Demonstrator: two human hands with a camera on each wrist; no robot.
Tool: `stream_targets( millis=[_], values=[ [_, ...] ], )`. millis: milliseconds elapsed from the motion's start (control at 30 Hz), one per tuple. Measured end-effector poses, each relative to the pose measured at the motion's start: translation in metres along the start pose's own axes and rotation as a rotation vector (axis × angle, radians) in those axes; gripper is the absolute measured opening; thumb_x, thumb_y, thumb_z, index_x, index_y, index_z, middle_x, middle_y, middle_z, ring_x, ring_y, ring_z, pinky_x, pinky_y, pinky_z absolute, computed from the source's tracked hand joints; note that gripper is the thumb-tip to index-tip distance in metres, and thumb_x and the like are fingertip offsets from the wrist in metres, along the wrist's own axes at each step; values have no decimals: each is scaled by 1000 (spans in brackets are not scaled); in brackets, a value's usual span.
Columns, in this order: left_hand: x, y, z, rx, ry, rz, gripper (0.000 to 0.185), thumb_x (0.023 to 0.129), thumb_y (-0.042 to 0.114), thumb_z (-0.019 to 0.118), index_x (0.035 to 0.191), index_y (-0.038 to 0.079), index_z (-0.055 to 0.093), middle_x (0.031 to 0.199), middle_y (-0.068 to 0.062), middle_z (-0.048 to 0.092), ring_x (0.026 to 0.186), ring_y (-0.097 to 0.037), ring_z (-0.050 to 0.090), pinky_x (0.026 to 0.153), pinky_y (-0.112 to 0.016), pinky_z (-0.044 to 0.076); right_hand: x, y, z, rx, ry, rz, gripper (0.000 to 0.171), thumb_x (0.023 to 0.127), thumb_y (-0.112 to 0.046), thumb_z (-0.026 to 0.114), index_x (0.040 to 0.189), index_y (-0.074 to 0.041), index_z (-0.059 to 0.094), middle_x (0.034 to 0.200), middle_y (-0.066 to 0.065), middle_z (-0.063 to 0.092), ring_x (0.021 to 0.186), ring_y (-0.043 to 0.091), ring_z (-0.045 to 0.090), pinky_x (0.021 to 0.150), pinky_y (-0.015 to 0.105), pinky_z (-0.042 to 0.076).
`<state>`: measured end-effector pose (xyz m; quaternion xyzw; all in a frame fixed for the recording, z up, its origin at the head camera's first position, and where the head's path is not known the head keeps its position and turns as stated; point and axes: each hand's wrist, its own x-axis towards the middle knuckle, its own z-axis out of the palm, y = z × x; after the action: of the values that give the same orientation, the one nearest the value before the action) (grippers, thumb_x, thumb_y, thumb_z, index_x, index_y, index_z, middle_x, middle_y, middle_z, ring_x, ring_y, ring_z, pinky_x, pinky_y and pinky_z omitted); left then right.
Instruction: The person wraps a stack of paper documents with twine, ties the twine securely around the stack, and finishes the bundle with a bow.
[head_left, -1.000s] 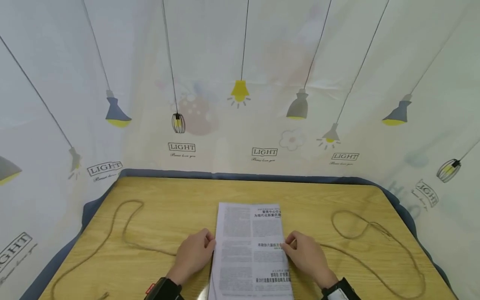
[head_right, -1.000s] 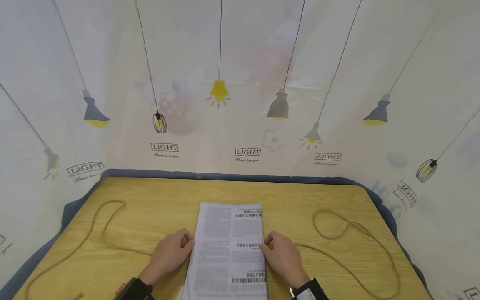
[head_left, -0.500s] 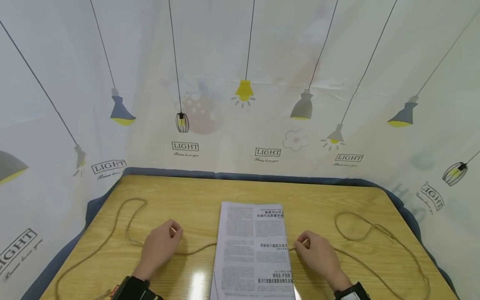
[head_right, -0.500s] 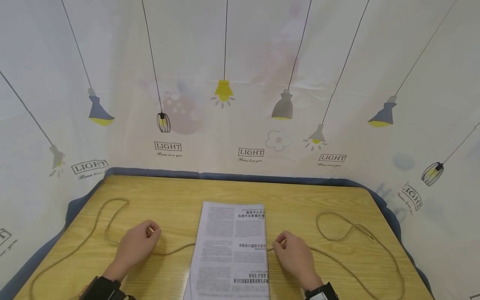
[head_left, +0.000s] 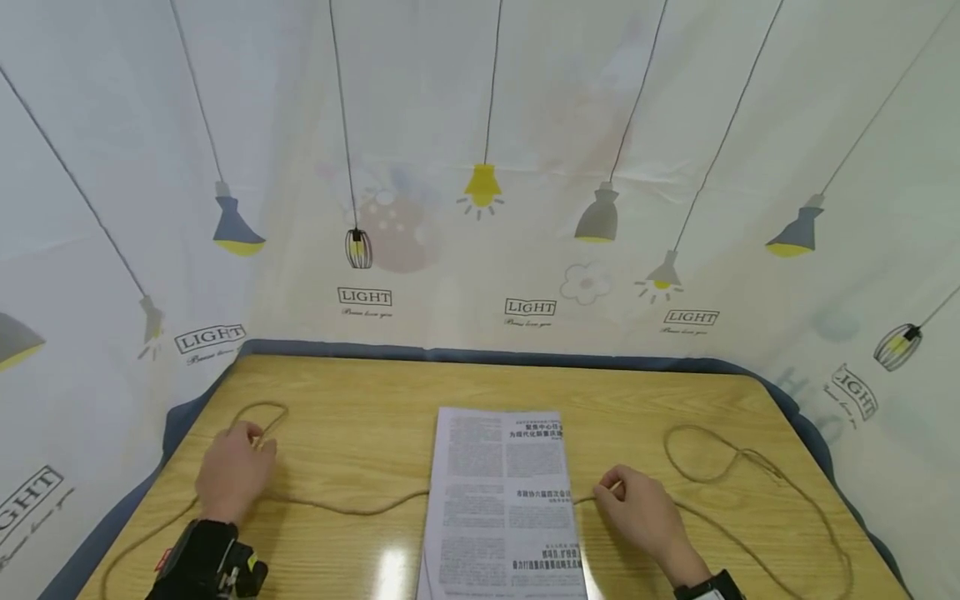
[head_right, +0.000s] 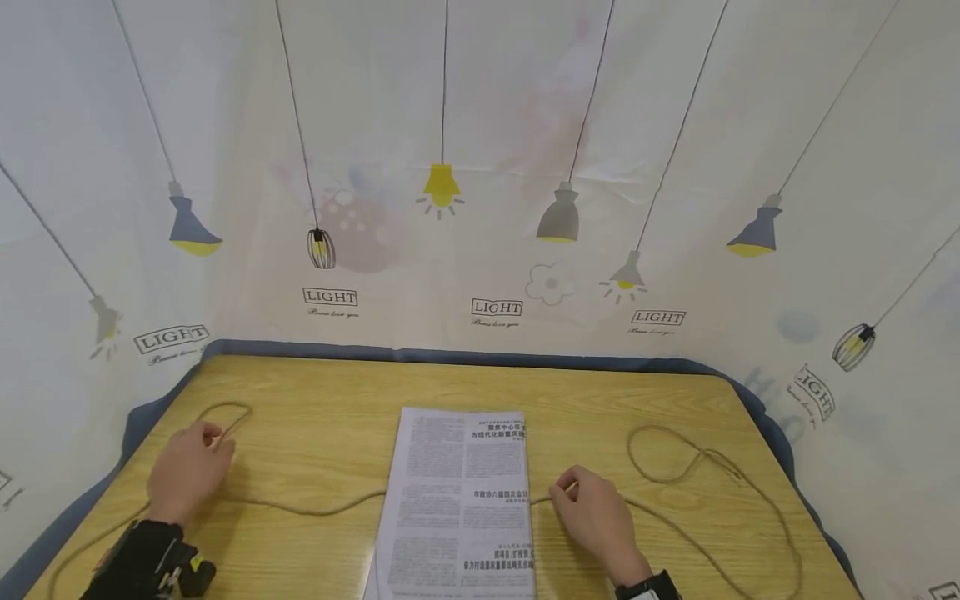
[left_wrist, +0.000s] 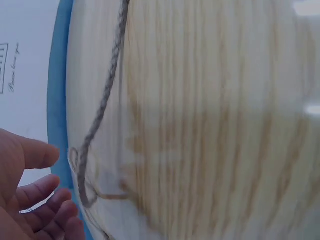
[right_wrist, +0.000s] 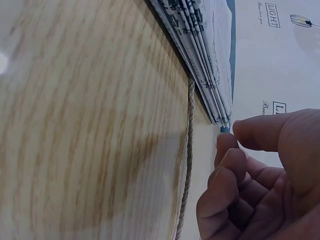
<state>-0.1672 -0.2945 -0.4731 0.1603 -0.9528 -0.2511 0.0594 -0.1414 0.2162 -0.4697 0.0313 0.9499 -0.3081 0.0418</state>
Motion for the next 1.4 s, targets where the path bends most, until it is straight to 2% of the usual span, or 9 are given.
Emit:
stream_targets(
  millis=[300, 500, 667, 800, 933, 1067, 1200, 1300, 1400],
  values=[
    [11, -9, -2, 53, -143, -54, 46, 97, 30, 53, 125, -7, 53, 110, -26, 63, 86, -36, 62, 68, -43, 46, 2, 1, 3, -1, -7, 22, 14, 92, -24, 65, 92, -10, 67, 67, -1, 58, 57, 13, 47, 52, 25, 34],
    [12, -9, 2, 80, -127, -12, 36, 100, 27, 49, 116, -3, 61, 98, -21, 66, 76, -29, 61, 68, -45, 44, 2, 4, 7, 1, -6, 5, 12, 92, -23, 66, 89, -11, 68, 68, -1, 61, 57, 12, 49, 52, 25, 36],
    [9, -4, 7, 20, -56, 19, 42, 99, 25, 51, 127, -7, 51, 116, -31, 55, 91, -42, 57, 74, -51, 44, 2, 4, 7, -7, -1, 8, 12, 92, -23, 66, 89, -11, 68, 69, -2, 61, 58, 11, 49, 53, 25, 37],
    [9, -1, 3, 15, -92, -39, 50, 98, 23, 51, 135, -9, 42, 123, -36, 46, 94, -47, 53, 73, -51, 43, 0, 3, 6, -3, -5, 1, 12, 92, -23, 66, 89, -11, 67, 69, -1, 60, 60, 12, 48, 54, 26, 37],
    [10, -3, 1, 39, -146, -75, 36, 98, 22, 51, 120, -6, 55, 101, -25, 61, 75, -32, 57, 61, -40, 41, -1, 3, 6, 14, -6, -1, 11, 92, -21, 66, 88, -11, 67, 69, -1, 59, 59, 12, 48, 53, 24, 36],
    [10, -6, 6, 54, -167, -3, 24, 99, 18, 50, 84, 0, 59, 67, -9, 53, 57, -20, 47, 52, -32, 34, -1, 4, 7, 17, -1, -8, 10, 91, -21, 67, 87, -12, 67, 70, -1, 60, 60, 11, 49, 54, 24, 37],
    [11, -6, 11, 66, -214, 97, 41, 98, 14, 44, 57, 14, 39, 52, 1, 33, 47, -15, 35, 48, -29, 28, -1, 5, 8, 19, -8, -3, 10, 91, -21, 67, 88, -12, 67, 70, -2, 61, 60, 11, 49, 54, 24, 37],
    [12, -2, 11, 20, -233, 112, 36, 99, 15, 40, 63, 12, 42, 55, 0, 37, 49, -16, 37, 51, -29, 29, -1, 4, 7, 15, -9, -1, 10, 91, -21, 67, 88, -12, 66, 70, -2, 61, 60, 11, 50, 54, 25, 37],
    [14, 2, 11, -84, -242, 116, 25, 100, 18, 40, 87, 3, 56, 71, -8, 51, 61, -20, 47, 60, -32, 35, -2, 4, 6, 8, -7, 0, 10, 91, -21, 66, 88, -12, 66, 71, -2, 61, 61, 12, 50, 55, 26, 38]
  ],
)
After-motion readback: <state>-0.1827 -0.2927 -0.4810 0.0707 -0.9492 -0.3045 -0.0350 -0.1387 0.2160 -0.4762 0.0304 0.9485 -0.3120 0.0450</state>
